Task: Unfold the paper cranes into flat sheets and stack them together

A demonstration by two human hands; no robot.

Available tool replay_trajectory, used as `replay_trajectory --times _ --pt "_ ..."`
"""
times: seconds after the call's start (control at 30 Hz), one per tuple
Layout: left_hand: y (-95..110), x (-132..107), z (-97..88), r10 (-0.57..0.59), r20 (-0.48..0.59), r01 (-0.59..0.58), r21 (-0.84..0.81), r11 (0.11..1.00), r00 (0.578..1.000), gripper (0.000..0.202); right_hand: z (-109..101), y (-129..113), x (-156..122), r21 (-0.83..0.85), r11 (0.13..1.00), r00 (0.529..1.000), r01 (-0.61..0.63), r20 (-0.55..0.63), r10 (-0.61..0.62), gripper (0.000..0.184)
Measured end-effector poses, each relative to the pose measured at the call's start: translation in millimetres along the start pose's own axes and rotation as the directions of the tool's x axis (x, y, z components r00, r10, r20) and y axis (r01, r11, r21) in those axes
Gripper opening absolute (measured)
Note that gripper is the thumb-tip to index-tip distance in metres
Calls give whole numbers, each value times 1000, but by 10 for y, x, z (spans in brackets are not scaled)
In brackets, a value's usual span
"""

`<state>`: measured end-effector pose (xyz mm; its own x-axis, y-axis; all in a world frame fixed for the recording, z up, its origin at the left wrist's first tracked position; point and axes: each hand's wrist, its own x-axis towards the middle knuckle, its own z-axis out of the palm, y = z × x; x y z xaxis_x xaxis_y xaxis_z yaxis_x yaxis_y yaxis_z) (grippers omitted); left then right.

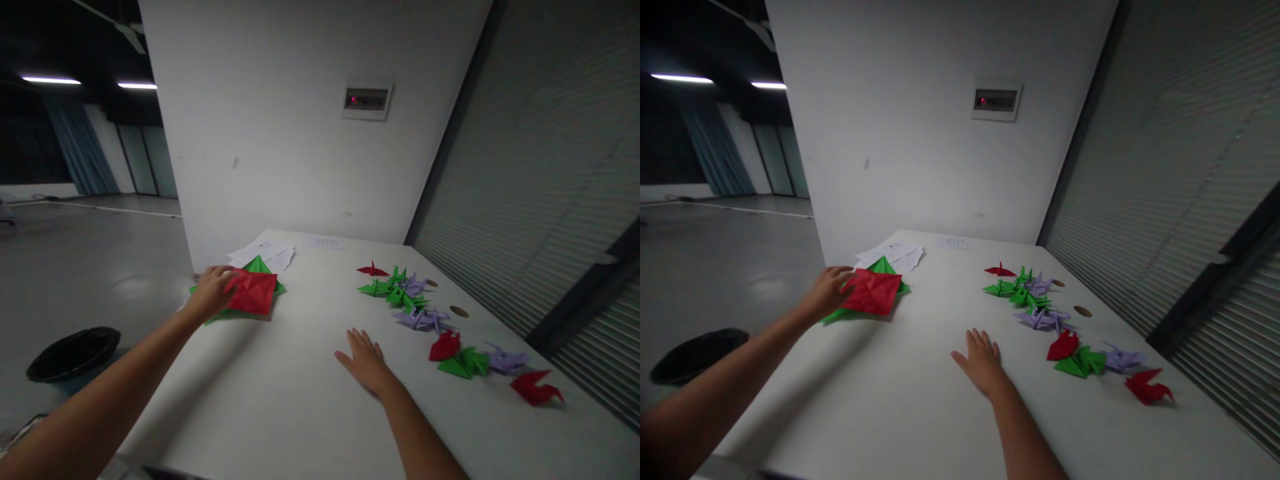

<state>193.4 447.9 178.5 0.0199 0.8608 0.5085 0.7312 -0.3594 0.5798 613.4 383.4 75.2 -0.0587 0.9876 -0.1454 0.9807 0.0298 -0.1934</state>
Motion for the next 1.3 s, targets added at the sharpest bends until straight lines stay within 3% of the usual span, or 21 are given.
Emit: replay_trajectory --times 0.03,0.1,0.13,0.3,0.4,0.53,0.73,0.87,1.03,1.3 --pt "106 -79 90 152 114 -162 84 983 982 23 -1 21 -6 -17 1000 1000 5 -9 -5 81" --pt "337 -294 345 367 337 -428 126 895 867 30 -13 95 -35 -59 998 998 38 -40 -41 83" --pt "446 -415 498 404 405 -489 130 863 821 35 -21 146 -58 -80 994 996 69 -58 -73 83" --pt "724 -848 1271 332 626 -547 183 817 706 61 -43 401 -183 -145 982 979 124 -142 -145 84" --pt "696 -912 1581 287 634 -525 223 821 719 70 14 425 -184 -149 984 970 94 -210 -125 84" --pt "617 -942 1754 191 571 -424 308 852 798 78 158 354 -120 -127 990 970 59 -227 -87 81" --pt "535 -991 1797 131 543 -379 376 846 830 87 267 334 -95 -121 992 971 45 -227 -72 85" --pt "435 -966 1837 161 521 -391 370 843 838 77 256 340 -105 -119 992 971 51 -228 -77 88" --pt "330 -944 1883 206 511 -425 360 830 834 62 260 348 -95 -135 990 969 48 -235 -79 78" --pt "355 -965 1883 167 501 -393 387 834 849 66 285 369 -65 -166 985 966 52 -243 -92 70"
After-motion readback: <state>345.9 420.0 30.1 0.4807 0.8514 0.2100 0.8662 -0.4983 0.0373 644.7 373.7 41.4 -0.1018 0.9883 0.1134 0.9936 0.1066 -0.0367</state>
